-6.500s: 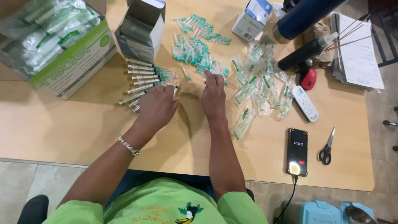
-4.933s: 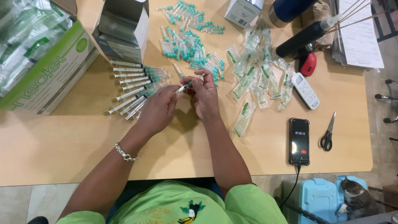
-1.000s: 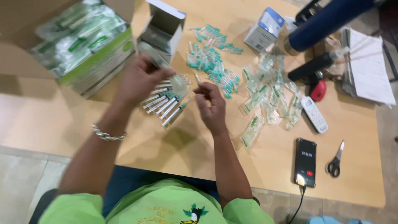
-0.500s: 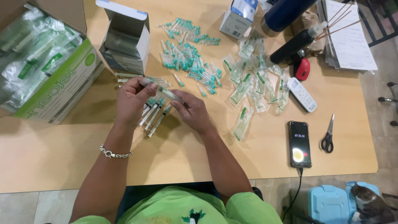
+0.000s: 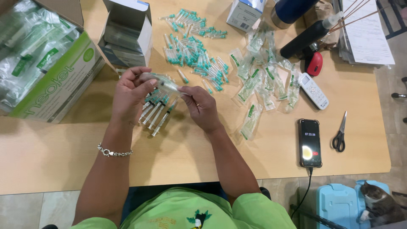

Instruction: The person assembles syringes by attaching needles to syringe barrels. They repeatedly pick up a needle from a pile, attach it to a syringe, and place the assembled unit on the table. The person works at a wooden table with boxes of medical supplies and a cat nearby.

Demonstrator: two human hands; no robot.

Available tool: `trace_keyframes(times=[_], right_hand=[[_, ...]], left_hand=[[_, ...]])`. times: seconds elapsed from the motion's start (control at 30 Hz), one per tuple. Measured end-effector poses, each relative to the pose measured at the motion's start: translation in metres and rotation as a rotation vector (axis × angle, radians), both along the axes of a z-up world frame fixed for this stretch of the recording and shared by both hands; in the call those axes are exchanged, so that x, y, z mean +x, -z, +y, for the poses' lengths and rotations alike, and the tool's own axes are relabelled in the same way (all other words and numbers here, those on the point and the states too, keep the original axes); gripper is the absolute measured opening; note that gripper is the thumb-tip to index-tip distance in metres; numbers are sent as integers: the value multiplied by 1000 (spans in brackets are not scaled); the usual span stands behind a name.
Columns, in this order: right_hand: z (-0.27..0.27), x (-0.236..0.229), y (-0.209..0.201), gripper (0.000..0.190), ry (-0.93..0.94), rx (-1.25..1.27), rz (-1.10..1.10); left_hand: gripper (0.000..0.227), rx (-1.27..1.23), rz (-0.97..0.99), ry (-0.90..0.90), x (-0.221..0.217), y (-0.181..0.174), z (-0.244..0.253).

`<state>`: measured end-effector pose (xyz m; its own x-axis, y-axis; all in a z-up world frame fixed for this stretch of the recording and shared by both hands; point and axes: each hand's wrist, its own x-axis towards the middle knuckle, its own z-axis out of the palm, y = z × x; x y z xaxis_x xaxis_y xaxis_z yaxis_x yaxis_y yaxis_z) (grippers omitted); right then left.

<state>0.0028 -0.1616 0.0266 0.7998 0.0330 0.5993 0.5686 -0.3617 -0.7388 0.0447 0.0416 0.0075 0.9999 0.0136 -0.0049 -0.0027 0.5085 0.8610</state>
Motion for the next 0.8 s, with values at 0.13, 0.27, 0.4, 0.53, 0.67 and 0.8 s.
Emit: trace_keyframes(times=[0.13, 0.27, 0.4, 0.53, 0.67, 0.8], right_hand=[[1, 0, -2, 18, 3, -56, -33], [-5, -2, 4, 26, -17, 19, 94], [-11, 3, 19, 15, -68, 63, 320], [-16, 8, 22, 15, -63, 116, 303], [-18, 7, 25, 14, -87, 209, 318], [-21, 7, 21, 11, -142, 241, 311]], left_hand=[[29, 56, -20, -21, 6, 16, 1], [29, 75, -67, -15, 3, 12, 0], [36, 42, -100, 67, -4, 5, -6], [45, -3, -99, 113, -9, -7, -6], [53, 63, -29, 219, -11, -21, 1], [41, 141, 38, 282, -13, -20, -2]])
